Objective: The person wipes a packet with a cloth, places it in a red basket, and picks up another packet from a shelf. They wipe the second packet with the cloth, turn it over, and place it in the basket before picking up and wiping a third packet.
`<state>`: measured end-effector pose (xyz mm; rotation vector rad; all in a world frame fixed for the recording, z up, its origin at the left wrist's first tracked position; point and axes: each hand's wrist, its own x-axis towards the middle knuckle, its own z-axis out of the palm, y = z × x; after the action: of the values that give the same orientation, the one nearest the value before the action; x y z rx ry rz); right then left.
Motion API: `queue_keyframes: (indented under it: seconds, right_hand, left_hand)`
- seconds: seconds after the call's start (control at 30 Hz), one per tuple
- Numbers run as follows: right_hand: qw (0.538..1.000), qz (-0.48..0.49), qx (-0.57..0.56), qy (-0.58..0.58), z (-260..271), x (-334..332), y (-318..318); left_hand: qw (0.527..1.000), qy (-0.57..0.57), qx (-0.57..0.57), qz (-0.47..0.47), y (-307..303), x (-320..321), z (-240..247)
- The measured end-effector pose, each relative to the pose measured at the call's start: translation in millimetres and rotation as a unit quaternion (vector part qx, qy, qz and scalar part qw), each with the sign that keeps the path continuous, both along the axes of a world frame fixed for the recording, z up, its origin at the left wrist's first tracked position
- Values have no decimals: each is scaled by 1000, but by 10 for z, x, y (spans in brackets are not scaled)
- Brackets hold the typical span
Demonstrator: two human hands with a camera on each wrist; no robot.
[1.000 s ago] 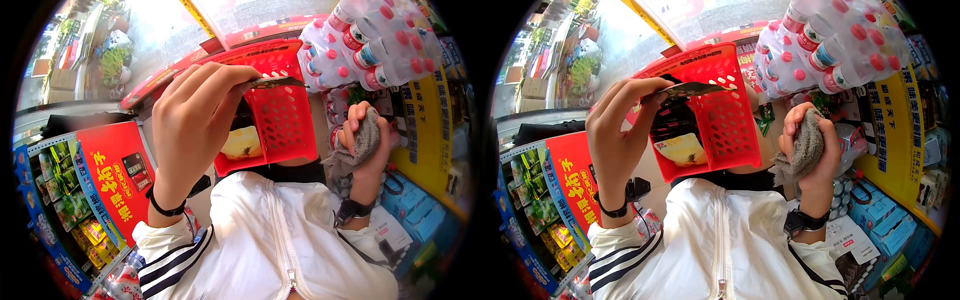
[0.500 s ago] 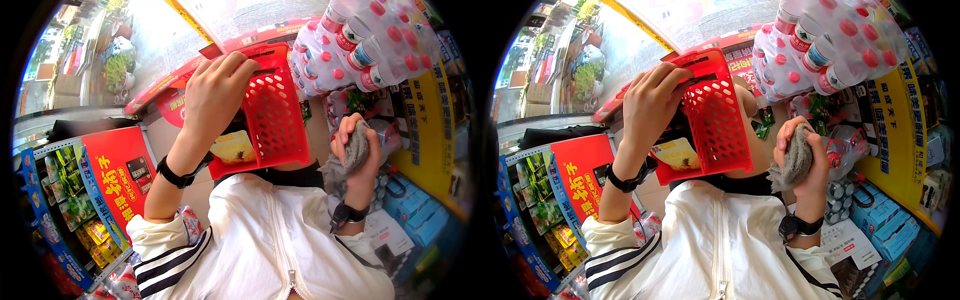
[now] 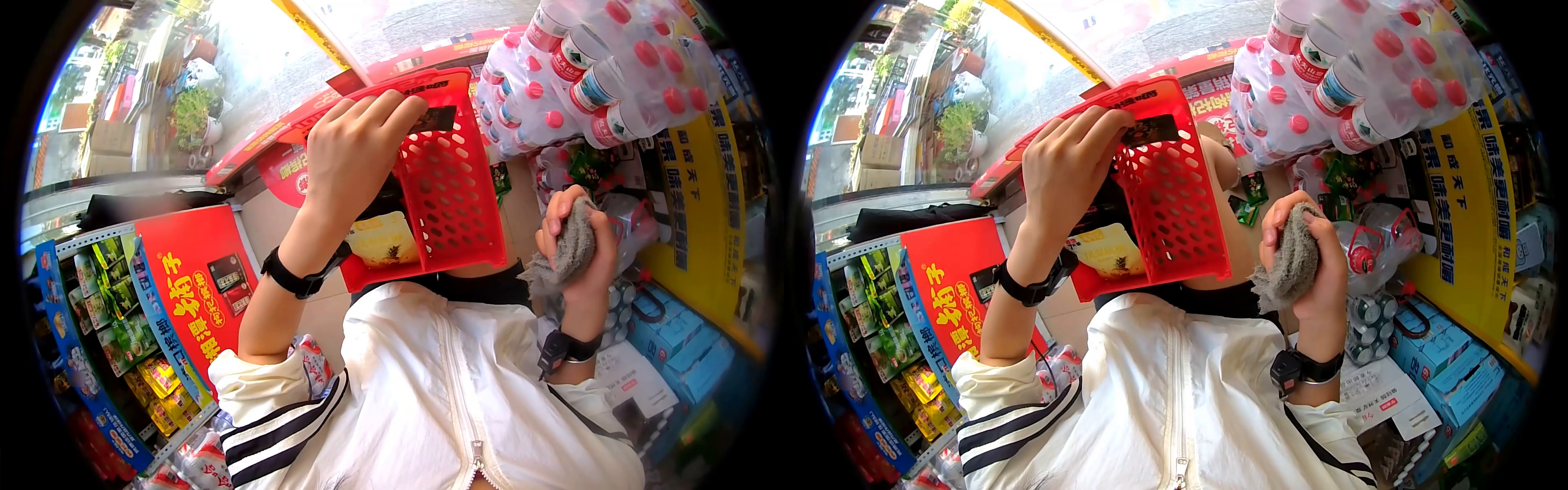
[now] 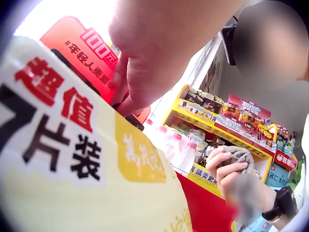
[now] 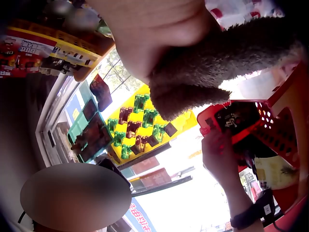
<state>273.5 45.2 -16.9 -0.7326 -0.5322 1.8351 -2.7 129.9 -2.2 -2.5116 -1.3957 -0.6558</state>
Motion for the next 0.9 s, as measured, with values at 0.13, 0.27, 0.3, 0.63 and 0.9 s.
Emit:
queue_keyframes:
  seconds: [0.13,0.27,0.3,0.63,0.9]
  right_hand:
    - [1000,3,-8,-4,-27,11,-5]
    - [1000,5,-9,-4,-62,12,-13]
    - [1000,5,-10,-8,-64,12,-14]
    - [1000,8,-21,-4,-126,9,-21]
    - [1000,11,-22,-6,-162,2,-17]
  left_hand:
    - [1000,10,-4,8,0,-7,-5]
    - [1000,13,4,7,-10,-12,-16]
    - [1000,10,-7,10,-16,-15,-12]
    - [1000,0,-10,-4,-67,-29,18]
    - [999,-8,-41,20,-128,-5,59]
